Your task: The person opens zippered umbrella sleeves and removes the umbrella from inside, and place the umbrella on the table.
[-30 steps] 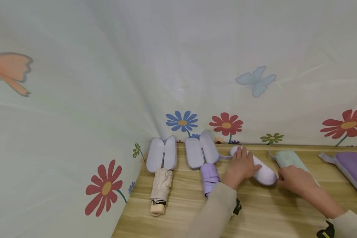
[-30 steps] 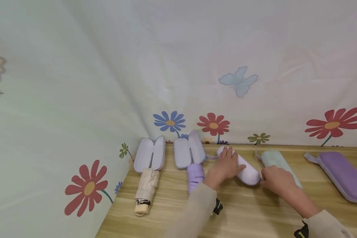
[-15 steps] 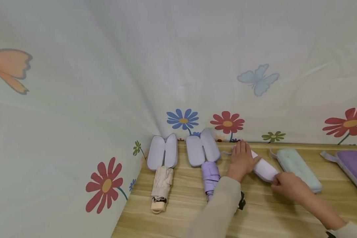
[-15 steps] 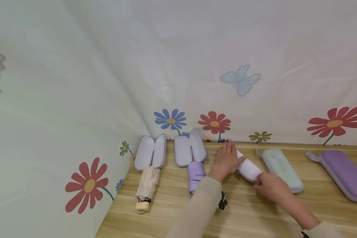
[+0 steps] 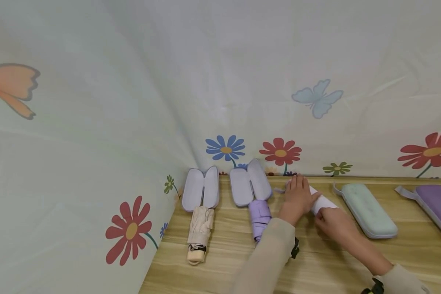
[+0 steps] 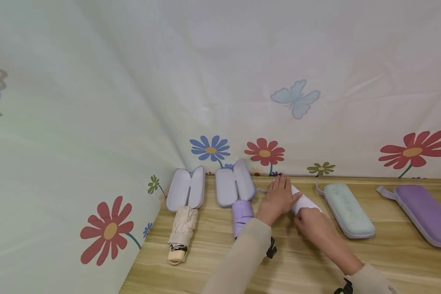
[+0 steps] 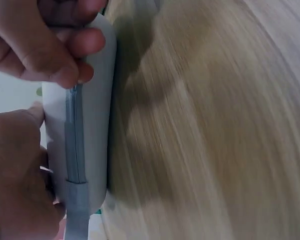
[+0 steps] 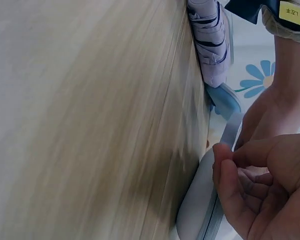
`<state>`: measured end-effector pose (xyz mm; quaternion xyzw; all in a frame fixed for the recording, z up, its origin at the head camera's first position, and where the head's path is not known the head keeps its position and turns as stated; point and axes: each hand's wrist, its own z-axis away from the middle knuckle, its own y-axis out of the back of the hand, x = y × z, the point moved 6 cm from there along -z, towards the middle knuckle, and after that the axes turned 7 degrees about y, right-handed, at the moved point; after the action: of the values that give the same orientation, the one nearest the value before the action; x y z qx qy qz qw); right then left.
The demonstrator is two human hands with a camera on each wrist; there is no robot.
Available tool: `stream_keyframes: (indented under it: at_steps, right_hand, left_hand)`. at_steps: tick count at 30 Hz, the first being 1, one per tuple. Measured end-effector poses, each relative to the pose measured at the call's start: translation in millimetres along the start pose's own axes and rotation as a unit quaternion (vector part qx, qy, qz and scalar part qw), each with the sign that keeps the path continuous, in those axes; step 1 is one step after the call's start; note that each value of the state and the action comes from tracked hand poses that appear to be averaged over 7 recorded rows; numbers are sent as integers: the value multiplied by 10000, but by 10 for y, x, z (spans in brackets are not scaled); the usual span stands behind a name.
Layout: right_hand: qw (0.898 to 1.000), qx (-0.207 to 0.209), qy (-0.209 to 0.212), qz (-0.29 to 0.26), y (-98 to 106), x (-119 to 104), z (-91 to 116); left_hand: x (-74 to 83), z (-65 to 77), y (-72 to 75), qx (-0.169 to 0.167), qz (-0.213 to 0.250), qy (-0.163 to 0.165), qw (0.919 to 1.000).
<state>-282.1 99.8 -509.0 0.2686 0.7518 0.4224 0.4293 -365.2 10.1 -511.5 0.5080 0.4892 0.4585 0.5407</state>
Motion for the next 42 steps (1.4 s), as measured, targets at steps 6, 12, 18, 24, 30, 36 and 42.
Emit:
stream_keyframes:
  at_steps: [6,12,18,24,30,36,42]
  right_hand:
    - [9999,79,-20,-61,51,22,-31]
    - [9999,47,-54,141,82,68,-84]
    - [9989,132,-40,454,60,33,-255]
    - [9991,130,-361,175,-20,41,-408]
    - [9976,153,-664,121,-147,42,-548]
    - [9958,287,-859,-117,-240,70,-584]
    - [9980,219,-499,-314,-147,77,-499]
  left_hand:
    - [-27,49,59,230,-926,-1262,9874]
    - [-27,184,64,35,-1541,-2444,9573]
    - [-33,139,53,-16,-1322,-2545,9580]
    - [-48,52,27,15,-388,-2394,9701]
    - [-128,12,56,-329,986,-2208,9698]
    - [-128,34,91,43,389,-2196,9748]
    - [-41,90,119,870,172,-1753,9805]
